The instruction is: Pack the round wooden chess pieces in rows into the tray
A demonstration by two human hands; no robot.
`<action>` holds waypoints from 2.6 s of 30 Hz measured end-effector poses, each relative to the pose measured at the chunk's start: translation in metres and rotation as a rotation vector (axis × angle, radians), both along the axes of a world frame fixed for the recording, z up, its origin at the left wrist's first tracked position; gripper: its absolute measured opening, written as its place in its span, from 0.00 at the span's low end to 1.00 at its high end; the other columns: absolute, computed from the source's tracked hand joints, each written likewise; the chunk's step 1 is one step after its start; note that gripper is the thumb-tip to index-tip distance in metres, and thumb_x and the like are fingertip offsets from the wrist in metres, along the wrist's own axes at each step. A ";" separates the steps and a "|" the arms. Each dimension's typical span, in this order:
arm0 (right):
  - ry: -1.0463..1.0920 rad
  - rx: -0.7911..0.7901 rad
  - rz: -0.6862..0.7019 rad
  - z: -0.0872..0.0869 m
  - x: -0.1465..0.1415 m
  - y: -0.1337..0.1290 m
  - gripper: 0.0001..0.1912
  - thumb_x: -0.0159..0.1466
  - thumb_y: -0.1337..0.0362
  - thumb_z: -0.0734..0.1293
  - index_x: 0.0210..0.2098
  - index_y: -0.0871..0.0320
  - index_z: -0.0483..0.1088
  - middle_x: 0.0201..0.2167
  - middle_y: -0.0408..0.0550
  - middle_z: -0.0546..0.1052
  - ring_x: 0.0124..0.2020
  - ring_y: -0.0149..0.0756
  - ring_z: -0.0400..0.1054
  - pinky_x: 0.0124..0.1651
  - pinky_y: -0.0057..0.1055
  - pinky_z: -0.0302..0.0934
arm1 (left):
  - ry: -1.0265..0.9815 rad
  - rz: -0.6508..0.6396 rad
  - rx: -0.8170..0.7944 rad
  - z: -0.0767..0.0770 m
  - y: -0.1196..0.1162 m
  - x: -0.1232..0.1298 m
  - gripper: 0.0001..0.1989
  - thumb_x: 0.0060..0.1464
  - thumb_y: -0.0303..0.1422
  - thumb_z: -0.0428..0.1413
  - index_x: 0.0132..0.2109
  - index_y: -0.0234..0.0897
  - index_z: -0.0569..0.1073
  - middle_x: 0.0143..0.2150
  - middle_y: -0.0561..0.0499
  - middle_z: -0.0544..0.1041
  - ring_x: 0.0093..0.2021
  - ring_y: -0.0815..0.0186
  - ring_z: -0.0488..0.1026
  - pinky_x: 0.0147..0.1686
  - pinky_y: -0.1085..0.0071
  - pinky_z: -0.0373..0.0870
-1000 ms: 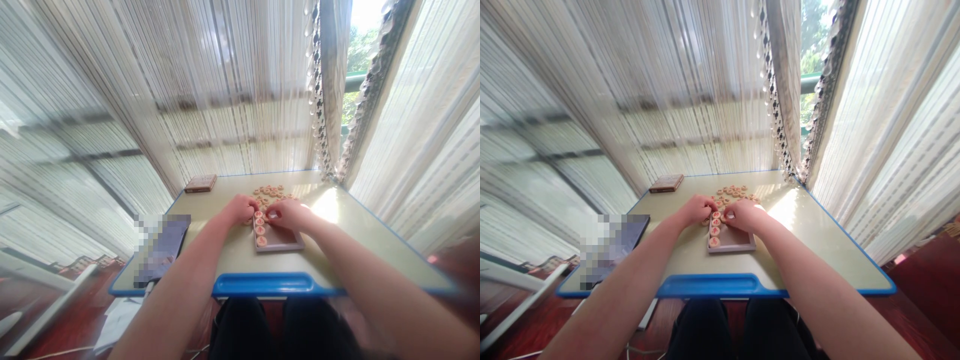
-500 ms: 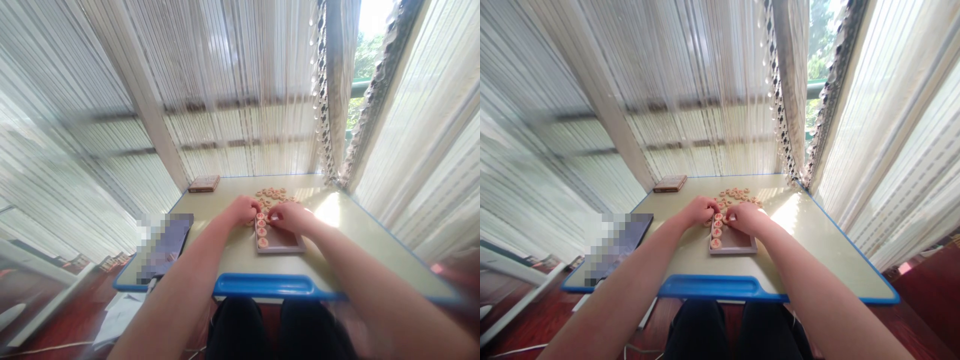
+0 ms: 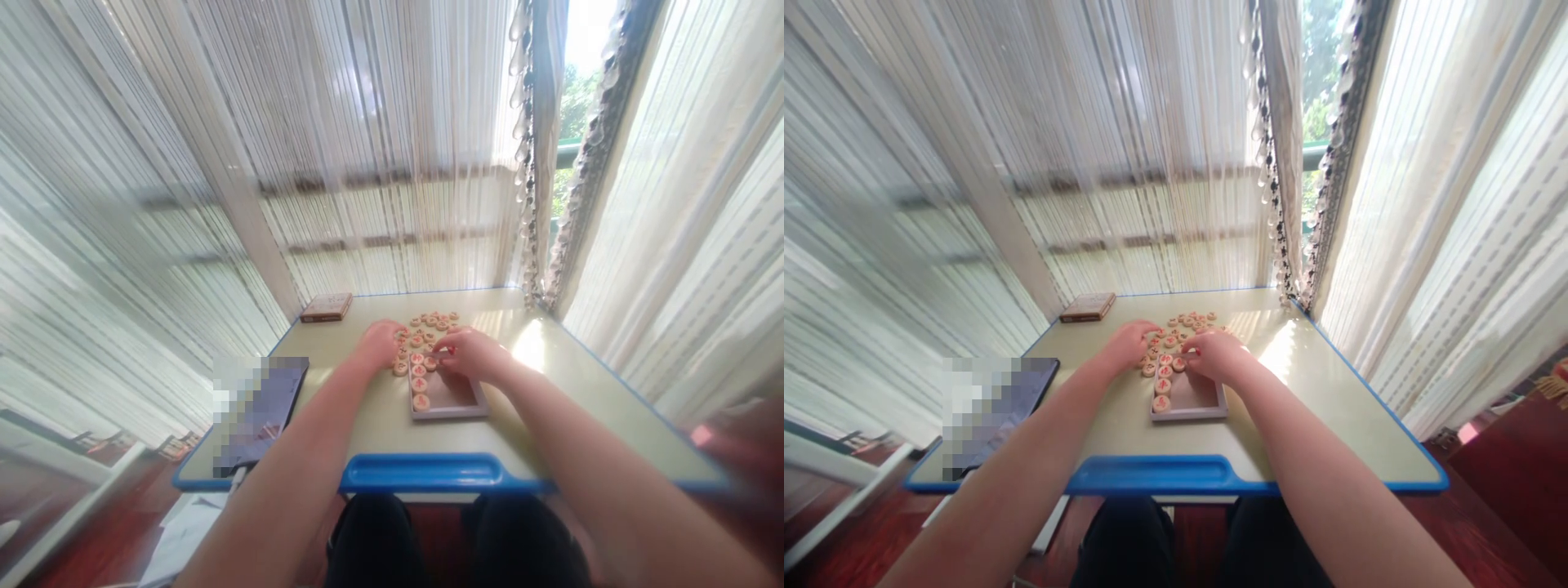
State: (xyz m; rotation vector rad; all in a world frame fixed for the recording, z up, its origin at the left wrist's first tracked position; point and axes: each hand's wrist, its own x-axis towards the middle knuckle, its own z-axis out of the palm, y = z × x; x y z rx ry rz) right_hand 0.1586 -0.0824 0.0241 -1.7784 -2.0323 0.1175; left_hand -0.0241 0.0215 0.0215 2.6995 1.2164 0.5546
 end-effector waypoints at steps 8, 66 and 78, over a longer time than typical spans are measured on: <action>-0.003 0.017 -0.054 -0.004 0.001 0.003 0.11 0.54 0.60 0.64 0.36 0.48 0.73 0.34 0.42 0.73 0.36 0.35 0.66 0.31 0.27 0.57 | 0.048 0.004 -0.054 -0.001 -0.002 0.000 0.17 0.52 0.32 0.46 0.46 0.39 0.74 0.47 0.47 0.75 0.48 0.63 0.69 0.50 0.71 0.61; 0.277 0.293 0.063 0.002 -0.006 -0.001 0.12 0.54 0.54 0.66 0.29 0.56 0.65 0.25 0.43 0.73 0.26 0.30 0.66 0.28 0.27 0.59 | -0.747 -0.276 -0.942 0.022 -0.030 0.015 0.15 0.44 0.38 0.60 0.36 0.30 0.74 0.30 0.48 0.75 0.29 0.71 0.71 0.36 0.70 0.68; 0.235 0.202 0.059 0.004 -0.003 -0.003 0.10 0.53 0.57 0.67 0.33 0.53 0.68 0.27 0.39 0.73 0.26 0.28 0.65 0.29 0.25 0.56 | -0.600 -0.107 -0.570 0.016 -0.026 0.016 0.18 0.48 0.45 0.53 0.31 0.31 0.75 0.23 0.52 0.71 0.19 0.76 0.60 0.22 0.76 0.57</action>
